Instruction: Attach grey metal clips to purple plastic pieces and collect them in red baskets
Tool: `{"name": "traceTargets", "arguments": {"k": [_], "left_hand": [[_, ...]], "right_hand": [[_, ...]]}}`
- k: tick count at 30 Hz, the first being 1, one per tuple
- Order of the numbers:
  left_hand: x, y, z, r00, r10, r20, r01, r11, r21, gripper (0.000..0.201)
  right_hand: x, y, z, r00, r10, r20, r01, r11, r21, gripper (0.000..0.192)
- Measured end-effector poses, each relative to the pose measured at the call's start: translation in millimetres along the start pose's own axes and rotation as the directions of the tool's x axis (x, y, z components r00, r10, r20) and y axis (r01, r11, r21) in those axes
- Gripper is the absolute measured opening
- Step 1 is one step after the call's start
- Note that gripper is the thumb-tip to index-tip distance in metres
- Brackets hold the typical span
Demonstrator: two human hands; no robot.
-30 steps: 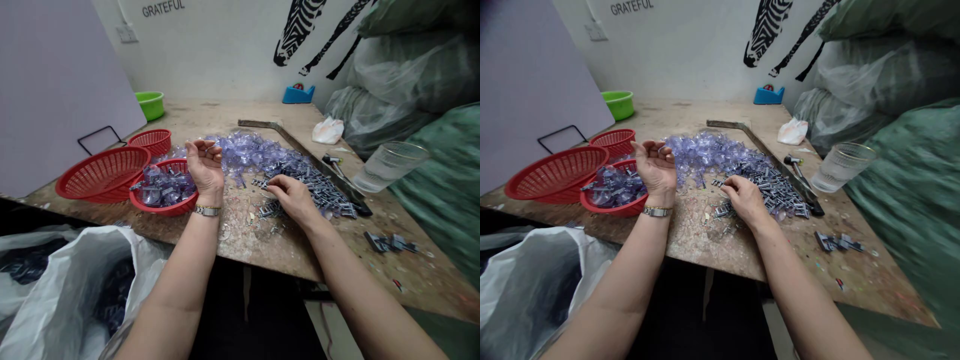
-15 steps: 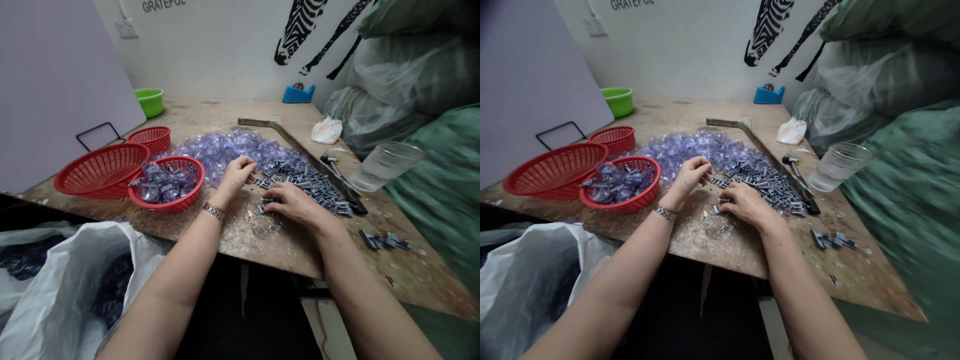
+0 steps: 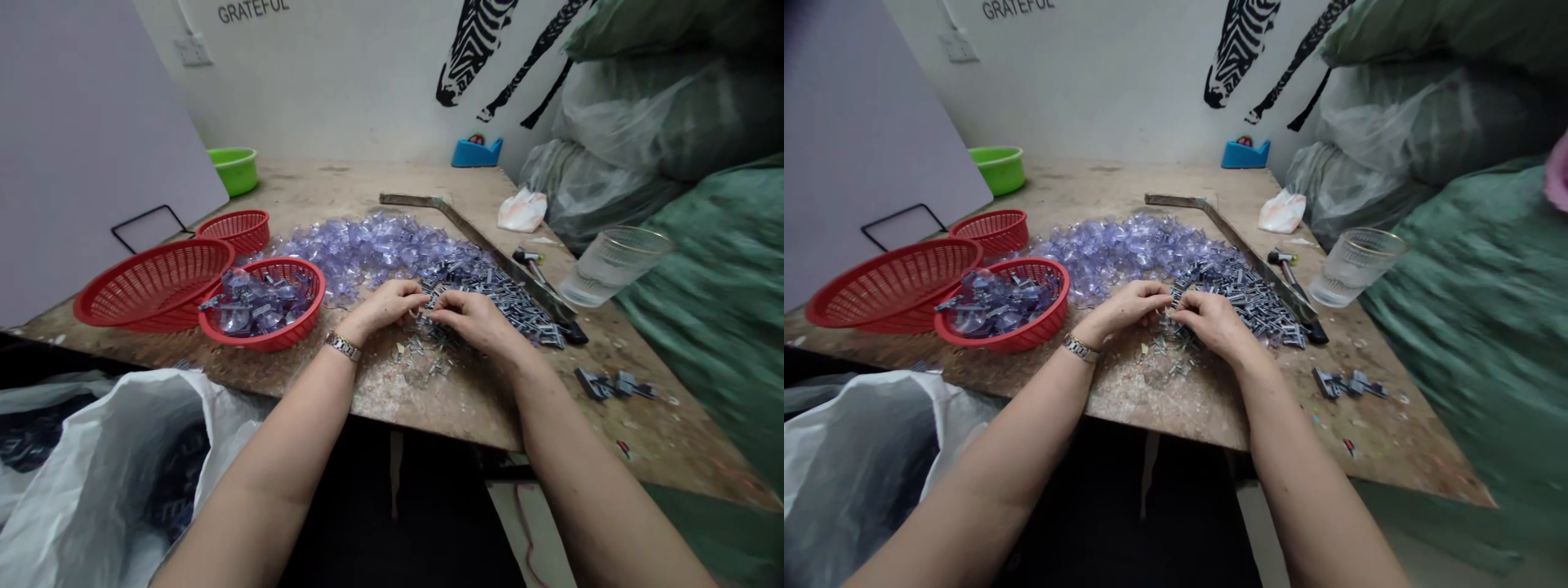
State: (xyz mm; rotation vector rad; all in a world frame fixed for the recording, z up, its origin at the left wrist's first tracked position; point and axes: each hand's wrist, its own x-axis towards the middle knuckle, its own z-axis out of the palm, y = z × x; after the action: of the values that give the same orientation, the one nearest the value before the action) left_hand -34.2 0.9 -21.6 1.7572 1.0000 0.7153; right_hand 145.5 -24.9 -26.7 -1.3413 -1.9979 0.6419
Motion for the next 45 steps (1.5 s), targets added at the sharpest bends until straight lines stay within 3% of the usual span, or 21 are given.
{"name": "traceTargets", "arguments": {"k": [4,9,12,16,22,27,30,33,36,38,41,45], "left_hand": [[-1.7,2.6,0.6,0.999,0.007,0.053,-0.003,0.997,-0.078,0.018],[-0.6,2.2,2.7,0.995,0.004,0.102,0.009,0.991,-0.132,0.01],[-0.6,3.0,4.1,0.998,-0.007,0.06,0.018,0.982,-0.187,0.006],[-0.6,4.9,2.6,0.997,-0.03,-0.074,0.006,0.953,-0.304,0.011],[0.9,2.6,3.0,0.992,-0.002,-0.125,-0.044,0.932,-0.361,0.013],[5.5,1.1,5.8,0.989,0.106,-0.105,-0.123,0.978,-0.166,0.016],[5.0,2.5,-0.5,0.945,0.156,-0.288,-0.11,0.979,0.17,0.017],[-0.9,2.8,-11.0,0.864,0.205,-0.459,0.115,0.807,0.579,0.011],[-6.6,0.0,-18.6,0.868,0.109,-0.485,0.348,0.562,0.75,0.02],[-7.4,-3.0,-20.5,0.882,0.046,-0.468,0.397,0.462,0.793,0.025],[-5.2,-7.0,-20.1,0.904,0.015,-0.427,0.385,0.409,0.828,0.028],[-2.1,-10.1,-19.7,0.922,-0.006,-0.387,0.353,0.421,0.836,0.028]], "right_hand": [[2.0,1.0,-0.7,0.991,0.016,-0.133,-0.009,0.998,0.056,0.015],[3.1,-1.7,-1.2,0.977,0.079,-0.2,-0.056,0.991,0.121,0.014],[4.6,-1.6,-0.2,0.968,0.118,-0.222,-0.06,0.966,0.253,0.017],[6.9,0.1,1.6,0.951,0.25,-0.182,-0.13,0.857,0.499,0.025],[8.5,-2.4,8.1,0.959,0.239,-0.151,-0.117,0.821,0.559,0.029],[8.7,-5.3,8.9,0.948,0.241,-0.208,-0.079,0.812,0.578,0.03],[9.3,-4.9,8.5,0.935,0.268,-0.231,-0.081,0.797,0.598,0.032],[10.0,-4.1,9.6,0.929,0.292,-0.229,-0.088,0.773,0.628,0.032],[10.1,-4.3,11.2,0.932,0.275,-0.237,-0.077,0.787,0.613,0.029],[9.8,-5.0,12.0,0.934,0.25,-0.256,-0.058,0.812,0.58,0.027],[9.0,-6.5,12.5,0.932,0.221,-0.286,-0.032,0.839,0.544,0.023],[8.4,-7.5,13.5,0.933,0.202,-0.297,-0.019,0.853,0.521,0.018]]}}
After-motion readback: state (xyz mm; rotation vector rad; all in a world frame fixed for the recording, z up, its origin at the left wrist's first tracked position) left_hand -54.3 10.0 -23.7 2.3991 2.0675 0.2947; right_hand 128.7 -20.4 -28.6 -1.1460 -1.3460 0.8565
